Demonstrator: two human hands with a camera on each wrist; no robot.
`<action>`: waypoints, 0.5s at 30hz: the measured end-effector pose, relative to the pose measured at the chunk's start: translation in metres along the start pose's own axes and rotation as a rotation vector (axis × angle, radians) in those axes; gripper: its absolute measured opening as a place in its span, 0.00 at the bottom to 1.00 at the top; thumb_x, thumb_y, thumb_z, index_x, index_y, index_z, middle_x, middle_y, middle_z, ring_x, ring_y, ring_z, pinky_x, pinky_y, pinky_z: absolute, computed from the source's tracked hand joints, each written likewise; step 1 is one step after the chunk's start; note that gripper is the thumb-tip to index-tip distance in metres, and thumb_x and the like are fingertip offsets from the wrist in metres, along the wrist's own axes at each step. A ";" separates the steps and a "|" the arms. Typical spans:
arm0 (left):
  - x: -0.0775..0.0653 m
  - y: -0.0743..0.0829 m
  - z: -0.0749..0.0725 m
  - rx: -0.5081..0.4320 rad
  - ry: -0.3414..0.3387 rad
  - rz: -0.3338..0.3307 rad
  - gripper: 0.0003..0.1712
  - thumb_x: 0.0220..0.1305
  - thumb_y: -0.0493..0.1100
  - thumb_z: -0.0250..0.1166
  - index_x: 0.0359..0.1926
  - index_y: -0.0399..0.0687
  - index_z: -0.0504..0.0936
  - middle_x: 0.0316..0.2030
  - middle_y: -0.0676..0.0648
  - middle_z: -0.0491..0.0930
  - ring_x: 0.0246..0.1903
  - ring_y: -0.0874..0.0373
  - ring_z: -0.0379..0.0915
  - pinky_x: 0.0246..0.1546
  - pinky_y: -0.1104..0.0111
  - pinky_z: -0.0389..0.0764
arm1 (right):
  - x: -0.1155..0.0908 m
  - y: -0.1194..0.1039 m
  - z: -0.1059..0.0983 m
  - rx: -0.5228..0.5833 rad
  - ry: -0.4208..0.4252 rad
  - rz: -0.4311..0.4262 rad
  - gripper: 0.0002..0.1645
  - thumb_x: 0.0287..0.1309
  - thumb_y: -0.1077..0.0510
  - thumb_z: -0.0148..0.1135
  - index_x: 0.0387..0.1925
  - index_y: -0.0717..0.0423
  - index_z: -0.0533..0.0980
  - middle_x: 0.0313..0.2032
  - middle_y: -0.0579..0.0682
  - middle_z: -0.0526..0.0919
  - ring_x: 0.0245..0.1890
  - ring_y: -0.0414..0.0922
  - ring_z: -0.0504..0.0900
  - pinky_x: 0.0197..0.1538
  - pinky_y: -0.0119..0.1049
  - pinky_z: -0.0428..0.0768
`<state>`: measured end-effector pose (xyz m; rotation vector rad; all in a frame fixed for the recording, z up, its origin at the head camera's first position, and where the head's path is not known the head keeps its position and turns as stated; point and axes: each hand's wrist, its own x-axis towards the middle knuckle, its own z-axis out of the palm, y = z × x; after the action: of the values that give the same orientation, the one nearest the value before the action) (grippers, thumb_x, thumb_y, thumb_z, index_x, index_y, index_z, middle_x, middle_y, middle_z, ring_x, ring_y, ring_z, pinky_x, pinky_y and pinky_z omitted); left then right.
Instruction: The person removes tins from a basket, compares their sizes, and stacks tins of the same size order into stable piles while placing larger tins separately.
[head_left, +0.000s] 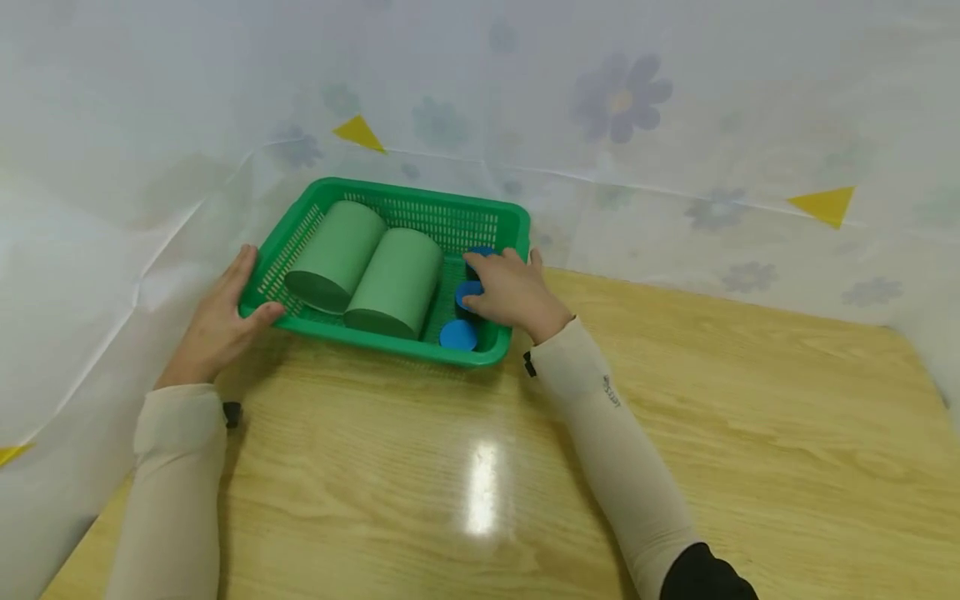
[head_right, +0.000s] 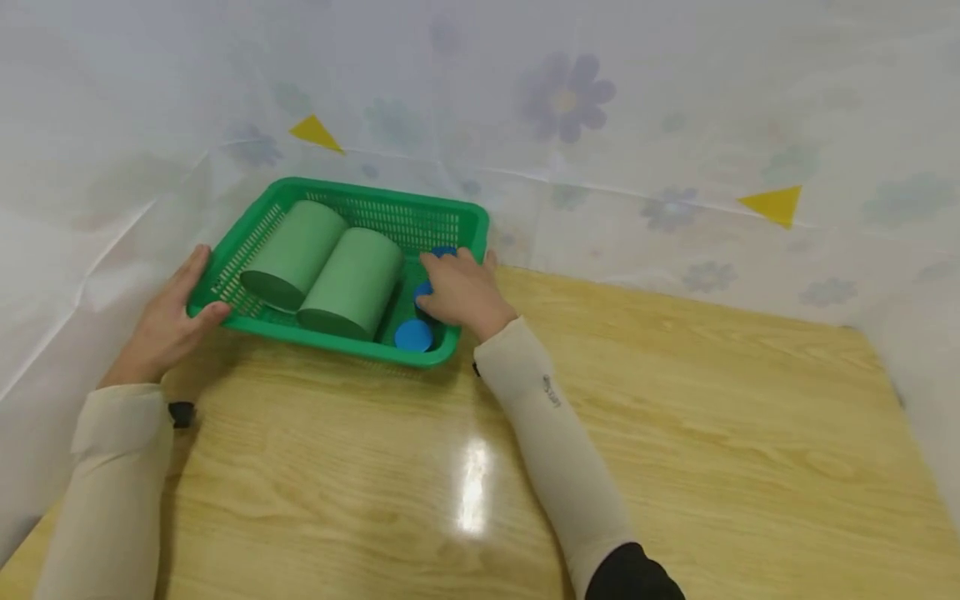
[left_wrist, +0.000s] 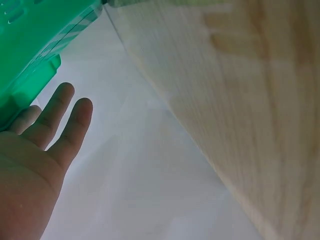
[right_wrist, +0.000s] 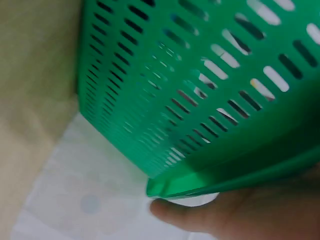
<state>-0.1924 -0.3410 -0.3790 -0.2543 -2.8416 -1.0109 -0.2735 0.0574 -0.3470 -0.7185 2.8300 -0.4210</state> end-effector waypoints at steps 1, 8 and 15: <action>0.000 0.001 0.000 -0.001 0.003 -0.003 0.51 0.73 0.63 0.57 0.82 0.53 0.39 0.80 0.44 0.37 0.77 0.44 0.31 0.74 0.45 0.38 | 0.002 -0.002 -0.001 -0.026 -0.024 0.005 0.43 0.67 0.42 0.63 0.77 0.48 0.61 0.68 0.52 0.72 0.68 0.59 0.62 0.70 0.71 0.42; -0.002 0.001 -0.001 -0.010 -0.002 0.009 0.51 0.73 0.62 0.58 0.82 0.50 0.39 0.80 0.43 0.37 0.77 0.43 0.31 0.74 0.47 0.37 | 0.010 -0.010 0.000 -0.123 -0.094 0.043 0.41 0.63 0.44 0.67 0.75 0.46 0.67 0.65 0.53 0.76 0.57 0.57 0.67 0.65 0.73 0.52; 0.001 0.001 0.000 -0.019 -0.002 0.002 0.51 0.73 0.63 0.58 0.82 0.56 0.39 0.80 0.45 0.37 0.78 0.45 0.31 0.74 0.44 0.37 | 0.015 -0.014 0.005 -0.280 -0.086 0.064 0.37 0.60 0.41 0.70 0.69 0.42 0.74 0.58 0.55 0.81 0.58 0.61 0.68 0.63 0.77 0.51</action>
<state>-0.1930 -0.3400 -0.3783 -0.2608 -2.8342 -1.0382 -0.2796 0.0371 -0.3489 -0.6736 2.8501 0.0174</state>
